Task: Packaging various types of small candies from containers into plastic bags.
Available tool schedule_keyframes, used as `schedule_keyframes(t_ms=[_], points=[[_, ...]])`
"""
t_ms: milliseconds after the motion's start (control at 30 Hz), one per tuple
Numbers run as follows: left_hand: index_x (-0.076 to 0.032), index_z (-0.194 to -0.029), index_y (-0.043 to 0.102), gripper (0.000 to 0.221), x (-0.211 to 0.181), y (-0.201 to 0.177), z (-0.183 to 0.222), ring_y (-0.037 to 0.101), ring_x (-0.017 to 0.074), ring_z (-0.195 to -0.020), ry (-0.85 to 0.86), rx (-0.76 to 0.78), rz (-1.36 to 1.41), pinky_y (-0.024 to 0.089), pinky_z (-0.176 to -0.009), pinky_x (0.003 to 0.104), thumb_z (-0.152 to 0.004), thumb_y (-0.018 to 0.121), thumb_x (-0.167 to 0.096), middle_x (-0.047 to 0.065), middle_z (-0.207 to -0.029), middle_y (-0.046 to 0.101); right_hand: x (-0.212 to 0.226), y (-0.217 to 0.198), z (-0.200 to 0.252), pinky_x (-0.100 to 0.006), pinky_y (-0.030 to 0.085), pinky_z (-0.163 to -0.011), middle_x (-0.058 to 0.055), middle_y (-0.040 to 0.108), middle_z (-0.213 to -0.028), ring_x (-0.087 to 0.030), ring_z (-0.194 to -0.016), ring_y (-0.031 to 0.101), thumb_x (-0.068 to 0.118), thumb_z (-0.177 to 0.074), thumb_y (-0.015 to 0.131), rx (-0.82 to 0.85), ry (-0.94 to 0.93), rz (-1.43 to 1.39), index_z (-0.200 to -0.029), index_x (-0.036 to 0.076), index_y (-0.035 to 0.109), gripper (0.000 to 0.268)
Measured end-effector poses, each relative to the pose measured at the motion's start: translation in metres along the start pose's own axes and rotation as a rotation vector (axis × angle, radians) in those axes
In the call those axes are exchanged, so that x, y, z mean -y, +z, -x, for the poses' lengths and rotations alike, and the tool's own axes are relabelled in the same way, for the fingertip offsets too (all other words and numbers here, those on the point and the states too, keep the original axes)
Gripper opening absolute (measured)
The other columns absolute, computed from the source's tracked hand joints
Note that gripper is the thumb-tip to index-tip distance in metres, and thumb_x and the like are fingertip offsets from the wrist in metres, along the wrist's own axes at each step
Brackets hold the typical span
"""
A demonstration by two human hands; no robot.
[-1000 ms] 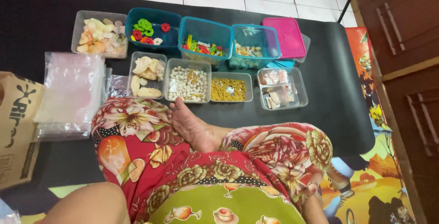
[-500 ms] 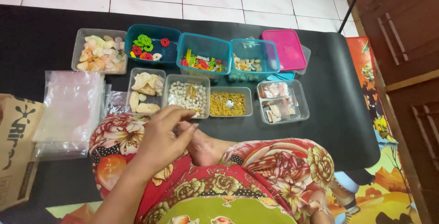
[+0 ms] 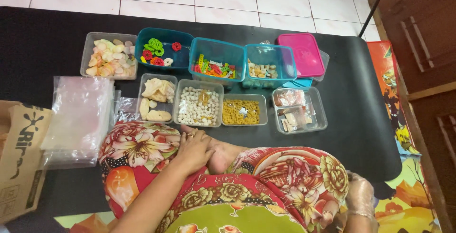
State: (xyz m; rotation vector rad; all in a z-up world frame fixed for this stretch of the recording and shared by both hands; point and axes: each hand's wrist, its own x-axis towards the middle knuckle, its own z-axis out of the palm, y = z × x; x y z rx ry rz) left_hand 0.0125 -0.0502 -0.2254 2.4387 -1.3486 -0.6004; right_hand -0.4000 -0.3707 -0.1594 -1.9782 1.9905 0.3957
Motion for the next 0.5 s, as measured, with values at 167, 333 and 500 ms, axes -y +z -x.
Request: schedule_keyframes(t_ms=[167,333,500], points=[[-0.007,-0.122,0.067,0.049,0.011,0.012,0.0,0.038,0.0467,-0.138,-0.059,-0.049,-0.006,0.031,-0.111,0.066,-0.083,0.071,-0.037,0.024,-0.15,0.042,0.042,-0.029,0.019,-0.043,0.056,-0.085,-0.015,0.078,-0.111,-0.035,-0.094,0.073,0.025,-0.097,0.069,-0.342,-0.218,-0.187,-0.125,0.006,0.077,0.035],[-0.002,-0.092,0.071,0.016,0.009,-0.045,0.014,0.064,0.0343,-0.097,-0.14,-0.291,0.203,0.052,-0.091,0.045,-0.085,0.068,-0.017,0.017,-0.108,0.067,0.136,-0.044,0.06,-0.04,0.059,-0.078,-0.016,0.077,-0.11,-0.032,-0.087,0.075,0.02,-0.092,0.072,-0.353,-0.474,-0.17,-0.122,0.003,0.076,0.035],[0.0,-0.1,0.073,0.023,0.046,-0.085,0.031,0.066,0.0304,-0.095,-0.161,-0.738,0.223,0.053,-0.086,0.04,-0.083,0.072,-0.014,0.014,-0.103,0.071,0.203,-0.027,0.096,-0.044,0.058,-0.075,-0.016,0.079,-0.098,-0.036,-0.08,0.074,0.024,-0.087,0.071,-0.202,-0.673,-0.216,-0.111,0.004,0.076,0.031]])
